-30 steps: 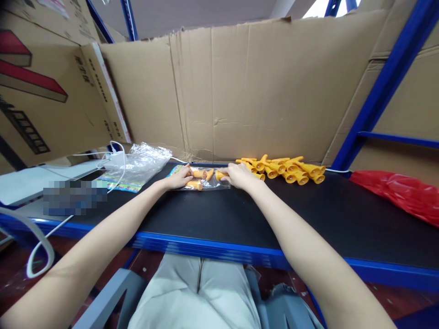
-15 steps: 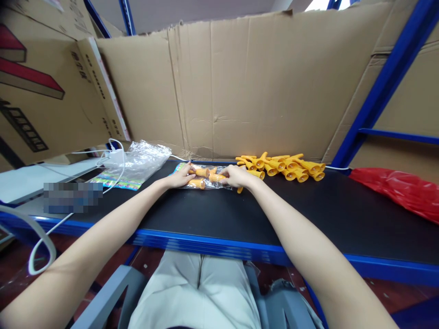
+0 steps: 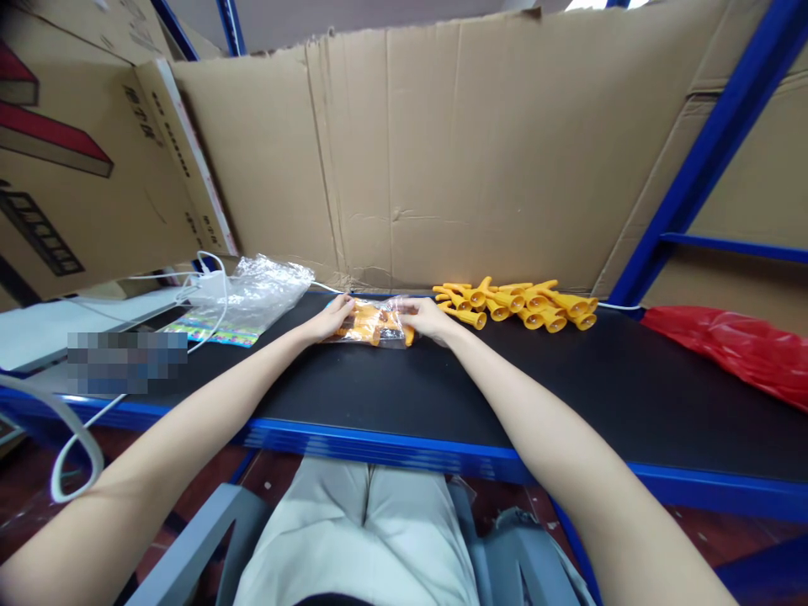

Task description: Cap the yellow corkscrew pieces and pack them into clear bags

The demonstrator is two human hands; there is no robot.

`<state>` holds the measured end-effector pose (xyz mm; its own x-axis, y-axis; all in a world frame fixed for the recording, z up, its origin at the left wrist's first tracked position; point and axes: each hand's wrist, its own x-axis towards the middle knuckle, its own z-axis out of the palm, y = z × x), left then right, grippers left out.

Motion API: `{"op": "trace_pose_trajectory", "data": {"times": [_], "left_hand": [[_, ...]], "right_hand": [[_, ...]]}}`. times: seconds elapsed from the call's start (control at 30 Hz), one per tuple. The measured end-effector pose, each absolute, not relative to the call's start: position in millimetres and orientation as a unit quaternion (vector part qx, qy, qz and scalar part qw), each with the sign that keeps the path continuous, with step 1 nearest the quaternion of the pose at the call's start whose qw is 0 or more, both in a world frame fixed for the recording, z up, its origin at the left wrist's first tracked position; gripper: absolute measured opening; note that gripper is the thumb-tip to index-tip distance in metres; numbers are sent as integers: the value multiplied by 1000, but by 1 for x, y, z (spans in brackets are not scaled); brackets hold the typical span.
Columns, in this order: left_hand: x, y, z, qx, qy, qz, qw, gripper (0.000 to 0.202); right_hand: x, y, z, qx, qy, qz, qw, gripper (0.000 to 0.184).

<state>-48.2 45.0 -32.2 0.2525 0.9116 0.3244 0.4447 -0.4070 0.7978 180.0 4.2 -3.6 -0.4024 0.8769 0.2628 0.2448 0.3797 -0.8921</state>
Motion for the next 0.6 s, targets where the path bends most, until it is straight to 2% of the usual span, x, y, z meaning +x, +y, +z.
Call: {"op": "trace_pose_trajectory", "data": {"times": [0.07, 0.13, 0.23, 0.3, 0.4, 0.5, 0.6], "left_hand": [[-48, 42, -31, 744, 474, 386, 269, 35], [-48, 42, -31, 760, 483, 369, 230, 39], [-50, 43, -33, 783, 476, 349, 197, 46], [-50, 45, -34, 794, 470, 337, 186, 49], [-51, 43, -32, 806, 474, 317, 158, 50], [-49, 38, -28, 809, 485, 301, 142, 49], [-47, 34, -25, 805, 495, 293, 143, 48]], "right_hand": [[181, 4, -2, -401, -714, 393, 418, 35], [184, 5, 0, -464, -718, 318, 410, 28], [187, 8, 1, -574, -731, 161, 331, 18], [189, 8, 1, -602, -742, 116, 270, 20], [190, 8, 1, -598, -742, 176, 247, 24], [193, 7, 2, -563, -718, 295, 283, 21], [195, 6, 5, -535, -704, 353, 307, 18]]}}
